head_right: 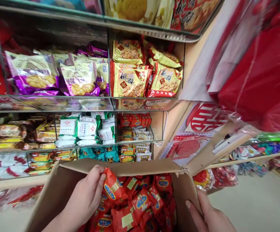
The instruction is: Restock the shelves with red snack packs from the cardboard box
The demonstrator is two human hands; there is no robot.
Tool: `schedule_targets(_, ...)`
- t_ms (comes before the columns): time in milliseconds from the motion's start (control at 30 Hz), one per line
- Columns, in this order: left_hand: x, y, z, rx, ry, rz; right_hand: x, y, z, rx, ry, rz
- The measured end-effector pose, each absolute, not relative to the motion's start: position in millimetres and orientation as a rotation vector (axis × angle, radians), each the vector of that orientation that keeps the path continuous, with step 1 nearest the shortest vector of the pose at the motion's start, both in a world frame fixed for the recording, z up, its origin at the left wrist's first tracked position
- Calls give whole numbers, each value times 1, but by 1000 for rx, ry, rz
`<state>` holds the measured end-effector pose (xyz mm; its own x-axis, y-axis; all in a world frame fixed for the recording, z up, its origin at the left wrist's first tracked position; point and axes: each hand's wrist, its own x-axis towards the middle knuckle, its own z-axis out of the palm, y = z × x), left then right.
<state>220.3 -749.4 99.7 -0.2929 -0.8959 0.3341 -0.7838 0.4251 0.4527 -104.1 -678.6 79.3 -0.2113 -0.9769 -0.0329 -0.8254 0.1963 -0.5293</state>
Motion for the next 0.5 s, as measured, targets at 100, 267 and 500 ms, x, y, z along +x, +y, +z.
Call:
schedule_targets(100,205,-746,99,1503,-2164,-316,-114,-685,82,-1722,2105,-641)
schedule_targets(267,184,-757,109,1570,-2193,-317,-123,-713,78,-1790,2098,-783)
schedule_targets(500,192,-747,105,1676,-2055,-345,-126,-706,60,-1757,2013,-790)
